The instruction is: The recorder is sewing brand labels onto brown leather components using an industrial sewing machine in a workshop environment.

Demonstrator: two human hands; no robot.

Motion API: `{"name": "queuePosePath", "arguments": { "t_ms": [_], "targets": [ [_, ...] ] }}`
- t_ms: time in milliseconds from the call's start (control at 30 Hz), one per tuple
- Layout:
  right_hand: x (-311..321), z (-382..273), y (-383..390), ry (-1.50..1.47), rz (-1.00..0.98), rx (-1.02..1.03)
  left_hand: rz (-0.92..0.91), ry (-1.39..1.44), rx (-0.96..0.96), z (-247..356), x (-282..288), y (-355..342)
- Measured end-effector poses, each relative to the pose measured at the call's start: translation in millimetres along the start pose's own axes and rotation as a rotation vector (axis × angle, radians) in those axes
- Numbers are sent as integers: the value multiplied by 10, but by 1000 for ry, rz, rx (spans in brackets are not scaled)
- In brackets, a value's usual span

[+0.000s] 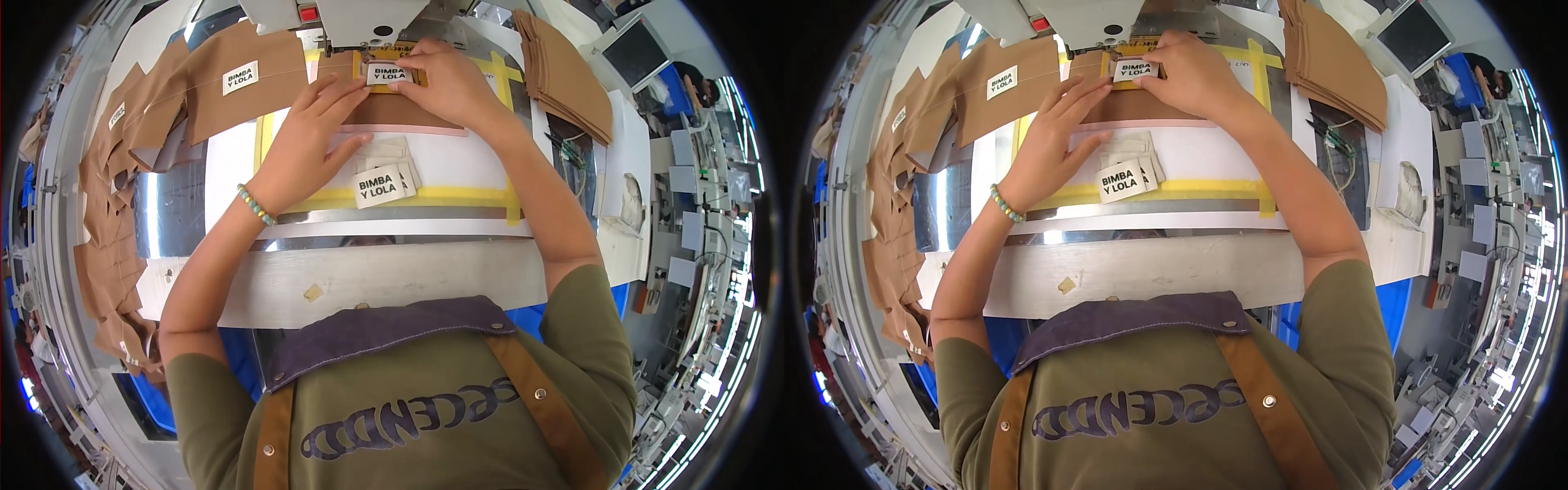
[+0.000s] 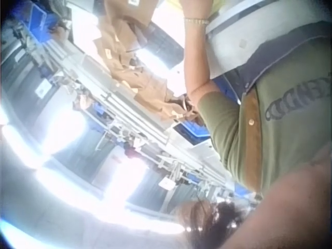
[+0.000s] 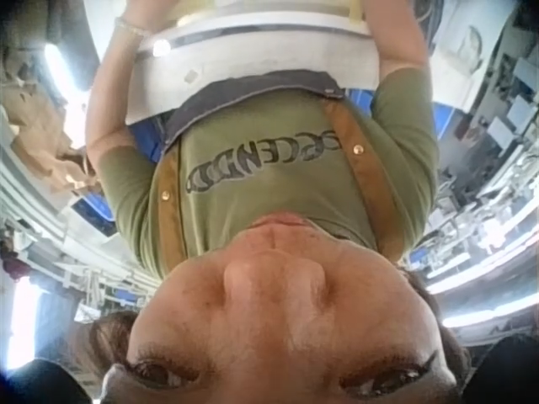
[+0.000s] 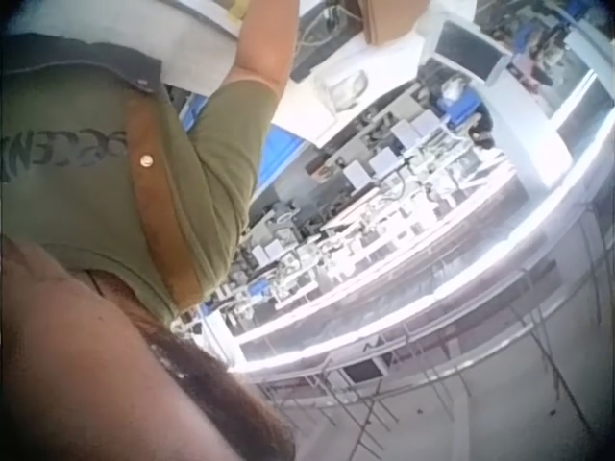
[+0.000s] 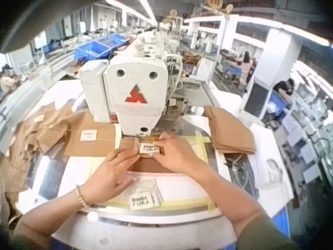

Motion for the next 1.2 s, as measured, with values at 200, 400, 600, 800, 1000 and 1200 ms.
{"name": "queuePosePath", "arguments": {
  "t_ms": [200,400,600,800,1000,1200],
  "targets": [
    [0,2,1,-4,18,15,-76,-103,-63,-106,-249,-186],
    [44,113,186,-37,98,189,-76,-151,-73,-142,-317,-190],
    [-4,108,366,113,71,333,-54,-181,-70,-152,-308,-237],
    [-1,11,320,229,59,332,-55,-177,-92,-186,-324,-233],
    [-6,67,227,199,6,302,12,-144,-91,-237,-332,-290],
    [-190,82,132,-43,-31,356,2,-25,20,-243,-235,-245]
  ]
}}
Point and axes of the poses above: each hand's wrist, its own y-axis away from the middle knuckle, its own x-axis out of the back of the hand, z = x × y, the point moved 2 cm from there along -y, towards the middle knuckle, and after that the axes turned 13 degrees about -y, right-handed, at the moved point
